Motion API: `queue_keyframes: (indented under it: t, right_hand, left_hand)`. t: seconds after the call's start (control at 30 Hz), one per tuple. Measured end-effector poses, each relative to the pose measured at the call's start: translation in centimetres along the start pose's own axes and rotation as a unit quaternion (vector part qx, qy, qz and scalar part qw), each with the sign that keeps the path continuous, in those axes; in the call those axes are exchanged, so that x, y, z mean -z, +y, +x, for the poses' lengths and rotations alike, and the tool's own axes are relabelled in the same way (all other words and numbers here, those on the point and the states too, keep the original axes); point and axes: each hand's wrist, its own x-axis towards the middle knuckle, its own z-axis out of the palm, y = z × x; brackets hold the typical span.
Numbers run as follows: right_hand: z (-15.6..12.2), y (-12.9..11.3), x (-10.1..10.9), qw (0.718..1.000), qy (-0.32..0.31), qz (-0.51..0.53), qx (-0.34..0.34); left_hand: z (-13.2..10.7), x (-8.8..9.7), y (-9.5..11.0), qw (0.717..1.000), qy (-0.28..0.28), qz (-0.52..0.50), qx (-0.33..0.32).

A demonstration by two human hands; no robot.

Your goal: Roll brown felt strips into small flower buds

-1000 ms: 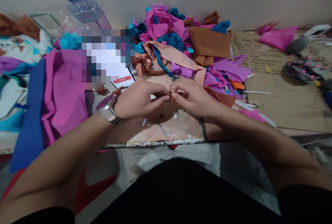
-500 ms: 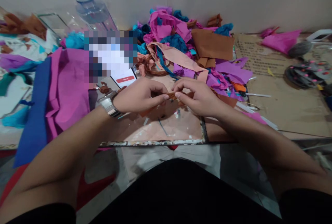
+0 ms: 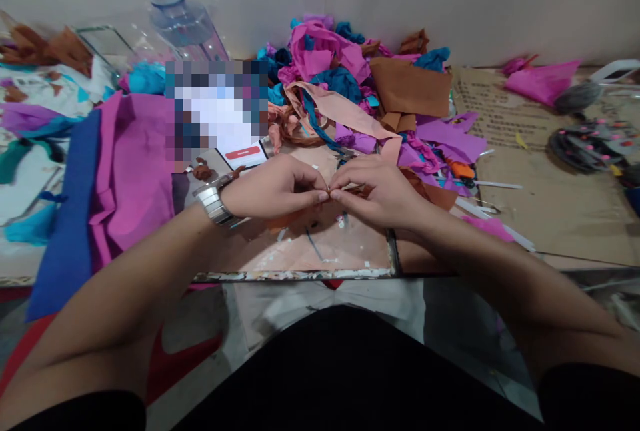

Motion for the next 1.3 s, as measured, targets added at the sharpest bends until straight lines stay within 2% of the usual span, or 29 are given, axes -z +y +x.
queue_keyframes:
  t: [0.4,0.67,0.83,1.0,1.17,1.3]
  right_hand:
    - [-0.5,0.2,-0.3,0.997,0.032,-0.075,0.009]
    - [-0.6,0.3,-0.3,0.986,0.055,-0.142,0.074]
    - [-0.7,0.4,-0.2,0.979,0.064,-0.16,0.108]
    - [-0.6,0.5,-0.2,0.978,0.057,-0.168,0.113]
    - [-0.6,0.2,-0.4,0.987,0.057,-0.136,0.055]
    - [-0.6,0.2,-0.5,0.987,0.06,-0.142,0.055]
  left_hand:
    - [0.3,-0.6,-0.3,0.994,-0.031,-0.105,0.027]
    - [0.5,-0.7,0.3,0.954,-0.033,-0.284,0.088]
    - [0.3,-0.7,0.5,0.932,-0.015,-0.342,0.116]
    - [0.2,-0.5,0.6,0.946,-0.023,-0.306,0.102]
    - [0.1,-0.4,0.4,0.979,0.006,-0.194,0.061]
    - [0.1,-0.5,0.4,0.992,0.021,-0.11,0.055]
